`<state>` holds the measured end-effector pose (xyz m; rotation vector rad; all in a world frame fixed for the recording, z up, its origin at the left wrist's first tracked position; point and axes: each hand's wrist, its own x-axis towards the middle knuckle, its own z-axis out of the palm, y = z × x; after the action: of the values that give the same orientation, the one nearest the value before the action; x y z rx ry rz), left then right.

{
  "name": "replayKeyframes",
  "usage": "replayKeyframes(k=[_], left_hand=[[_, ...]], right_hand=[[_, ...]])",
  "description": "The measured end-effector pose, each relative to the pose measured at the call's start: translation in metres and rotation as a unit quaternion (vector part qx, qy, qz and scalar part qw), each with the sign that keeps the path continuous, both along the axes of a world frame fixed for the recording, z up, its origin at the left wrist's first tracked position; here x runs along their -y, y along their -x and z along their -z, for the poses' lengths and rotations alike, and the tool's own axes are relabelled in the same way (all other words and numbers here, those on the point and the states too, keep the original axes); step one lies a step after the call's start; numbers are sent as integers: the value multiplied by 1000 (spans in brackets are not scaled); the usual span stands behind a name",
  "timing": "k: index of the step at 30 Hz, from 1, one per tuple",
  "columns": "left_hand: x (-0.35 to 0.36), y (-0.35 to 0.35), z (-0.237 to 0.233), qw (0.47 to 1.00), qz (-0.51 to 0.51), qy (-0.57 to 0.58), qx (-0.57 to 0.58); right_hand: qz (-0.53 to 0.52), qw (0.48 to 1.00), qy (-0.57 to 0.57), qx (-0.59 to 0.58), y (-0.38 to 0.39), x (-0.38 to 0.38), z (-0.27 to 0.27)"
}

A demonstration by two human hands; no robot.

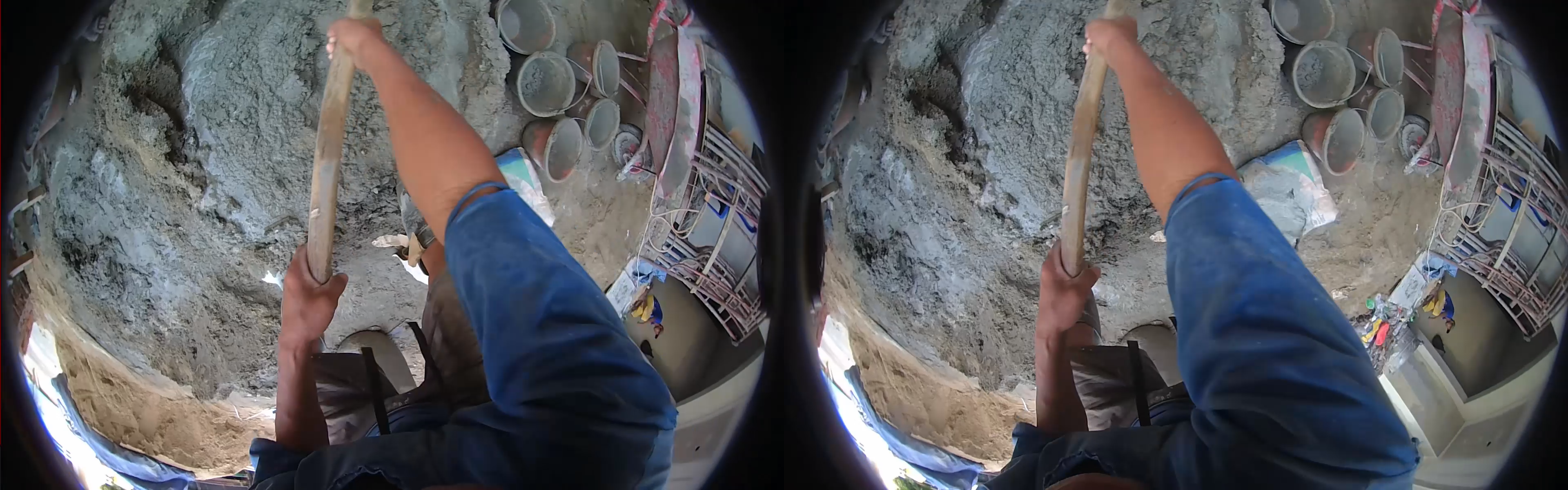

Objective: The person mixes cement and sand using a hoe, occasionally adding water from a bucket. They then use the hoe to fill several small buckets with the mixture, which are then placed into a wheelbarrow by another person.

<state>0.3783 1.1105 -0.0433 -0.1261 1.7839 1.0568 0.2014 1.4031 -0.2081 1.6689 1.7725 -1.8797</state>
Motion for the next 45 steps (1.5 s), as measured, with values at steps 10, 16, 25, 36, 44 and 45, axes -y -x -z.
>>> replayKeyframes(k=[10,16,25,36,44,45], left_hand=[[17,35,-226,972,-84,-158,153],[-96,72,-276,907,12,-390,157],[-232,17,-324,823,128,-531,156],[-347,-59,-377,708,313,-567,281],[-337,-11,-269,742,473,-445,167],[-343,11,-246,735,563,-289,244]], right_hand=[[66,897,436,-23,-98,65,-48],[79,852,516,-44,-112,-6,-108],[269,654,692,-147,-219,-95,-178],[430,650,558,-284,-419,-261,-291],[479,832,228,-164,-477,-334,-265],[469,854,167,-150,-476,-328,-237]])
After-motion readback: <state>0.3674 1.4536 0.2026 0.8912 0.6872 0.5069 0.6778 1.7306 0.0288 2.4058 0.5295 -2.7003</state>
